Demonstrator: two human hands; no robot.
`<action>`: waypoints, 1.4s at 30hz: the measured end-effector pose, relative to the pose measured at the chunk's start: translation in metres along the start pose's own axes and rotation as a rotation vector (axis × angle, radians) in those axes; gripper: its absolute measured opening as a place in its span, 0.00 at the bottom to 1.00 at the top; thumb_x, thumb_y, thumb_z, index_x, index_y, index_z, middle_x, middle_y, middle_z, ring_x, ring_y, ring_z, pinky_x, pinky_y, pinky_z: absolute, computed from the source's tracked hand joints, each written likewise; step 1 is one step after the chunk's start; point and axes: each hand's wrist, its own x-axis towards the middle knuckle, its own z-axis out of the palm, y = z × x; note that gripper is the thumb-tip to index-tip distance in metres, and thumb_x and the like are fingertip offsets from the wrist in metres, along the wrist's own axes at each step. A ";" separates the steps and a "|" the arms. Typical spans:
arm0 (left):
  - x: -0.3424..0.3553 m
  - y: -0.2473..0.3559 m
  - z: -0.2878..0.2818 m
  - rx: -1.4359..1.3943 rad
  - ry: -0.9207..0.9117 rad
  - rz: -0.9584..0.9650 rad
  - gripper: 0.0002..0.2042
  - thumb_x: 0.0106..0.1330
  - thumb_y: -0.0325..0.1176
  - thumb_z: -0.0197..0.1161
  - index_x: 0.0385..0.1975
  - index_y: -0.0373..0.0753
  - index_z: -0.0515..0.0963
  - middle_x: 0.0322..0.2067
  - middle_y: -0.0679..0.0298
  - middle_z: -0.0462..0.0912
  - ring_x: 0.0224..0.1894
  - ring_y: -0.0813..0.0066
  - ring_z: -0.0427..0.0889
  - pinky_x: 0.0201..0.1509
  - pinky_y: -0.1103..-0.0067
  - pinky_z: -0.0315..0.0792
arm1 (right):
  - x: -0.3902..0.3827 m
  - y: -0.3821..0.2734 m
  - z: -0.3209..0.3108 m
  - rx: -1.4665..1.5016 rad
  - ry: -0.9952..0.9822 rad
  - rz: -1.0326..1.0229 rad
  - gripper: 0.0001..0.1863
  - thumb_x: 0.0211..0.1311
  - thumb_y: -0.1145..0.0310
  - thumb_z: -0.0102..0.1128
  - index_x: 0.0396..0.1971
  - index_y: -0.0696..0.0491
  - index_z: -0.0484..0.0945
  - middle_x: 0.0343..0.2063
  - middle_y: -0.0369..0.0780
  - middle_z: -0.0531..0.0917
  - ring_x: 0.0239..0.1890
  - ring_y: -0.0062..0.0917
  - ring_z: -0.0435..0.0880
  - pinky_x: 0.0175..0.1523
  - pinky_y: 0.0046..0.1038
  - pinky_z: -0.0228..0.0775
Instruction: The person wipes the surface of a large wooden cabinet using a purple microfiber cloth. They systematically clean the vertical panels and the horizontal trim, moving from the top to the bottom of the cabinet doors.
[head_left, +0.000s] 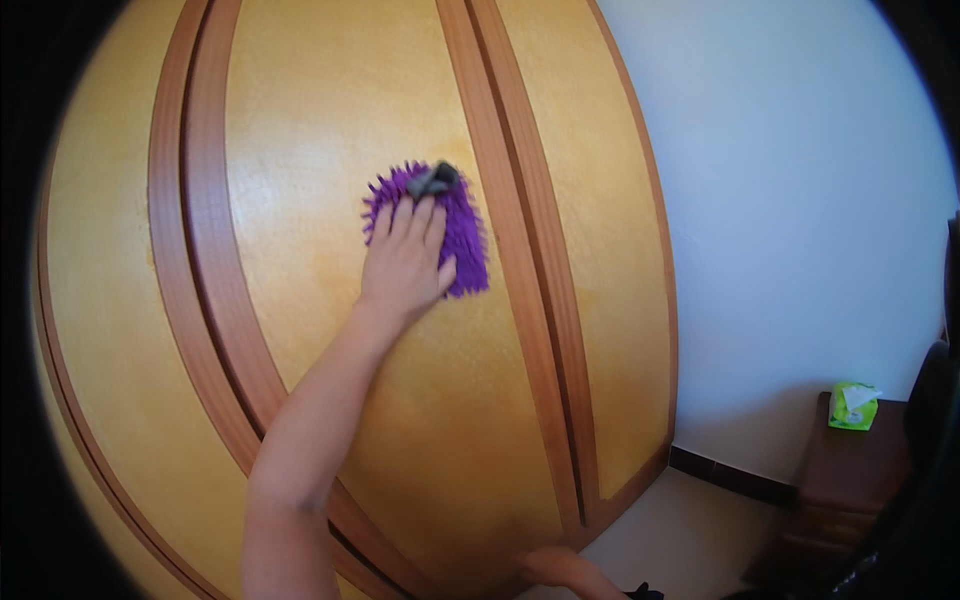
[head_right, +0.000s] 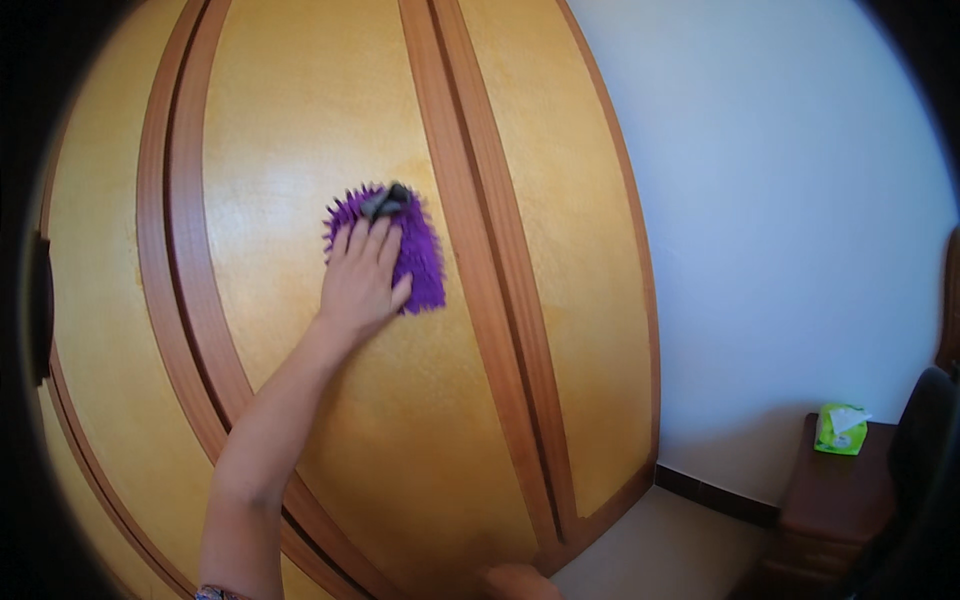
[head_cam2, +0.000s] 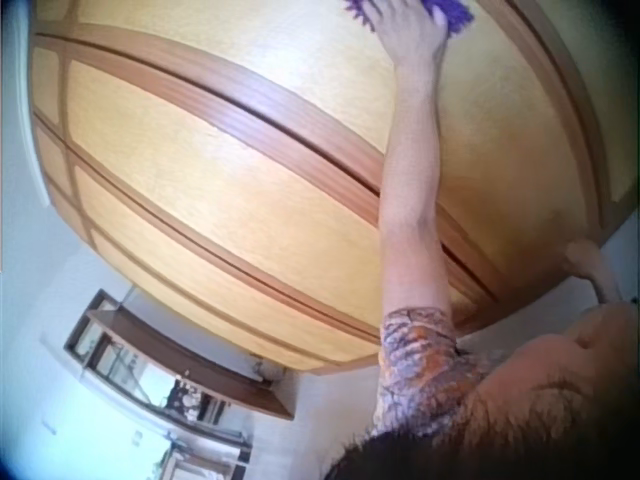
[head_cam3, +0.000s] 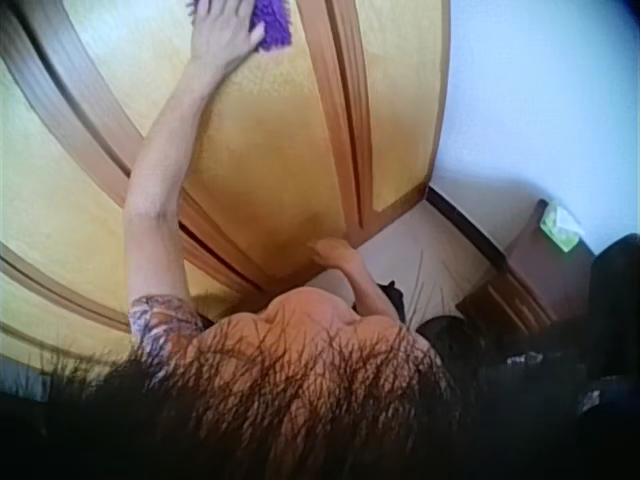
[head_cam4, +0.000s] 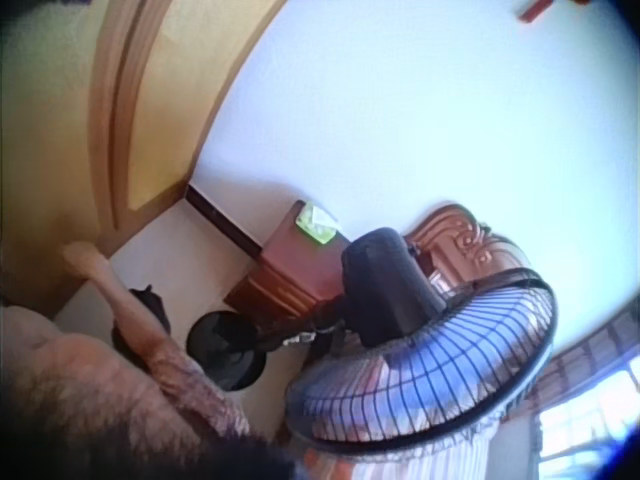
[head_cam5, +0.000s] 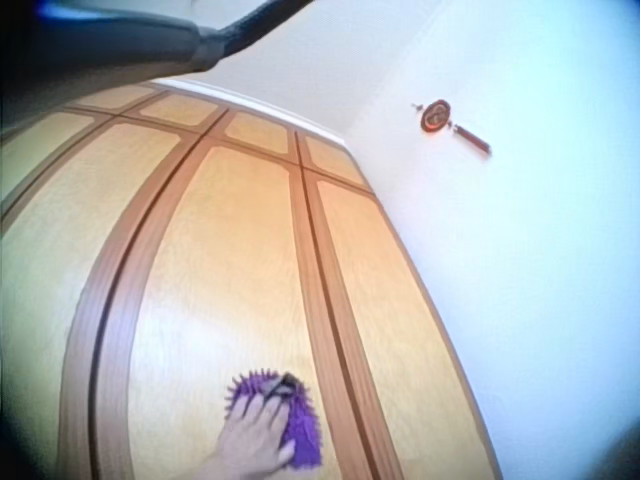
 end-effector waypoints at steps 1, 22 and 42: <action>0.012 0.002 0.005 0.011 0.028 -0.032 0.32 0.65 0.50 0.57 0.64 0.34 0.69 0.65 0.53 0.70 0.69 0.52 0.63 0.75 0.57 0.51 | 0.000 -0.001 -0.002 0.004 0.010 0.002 0.19 0.69 0.58 0.51 0.55 0.47 0.77 0.39 0.49 0.86 0.41 0.45 0.86 0.44 0.46 0.77; -0.085 0.170 0.066 -0.264 -0.173 0.225 0.31 0.62 0.45 0.61 0.64 0.36 0.71 0.65 0.57 0.71 0.67 0.58 0.65 0.75 0.58 0.53 | -0.011 0.018 0.008 0.056 0.028 0.163 0.16 0.66 0.68 0.49 0.51 0.52 0.77 0.47 0.48 0.82 0.50 0.46 0.82 0.51 0.46 0.76; -0.244 0.217 0.069 -0.411 -0.491 0.405 0.25 0.62 0.37 0.57 0.60 0.34 0.75 0.60 0.58 0.76 0.65 0.58 0.69 0.73 0.57 0.56 | 0.000 0.013 -0.002 -0.049 0.065 0.184 0.10 0.63 0.70 0.53 0.38 0.55 0.83 0.40 0.46 0.86 0.41 0.40 0.87 0.44 0.39 0.80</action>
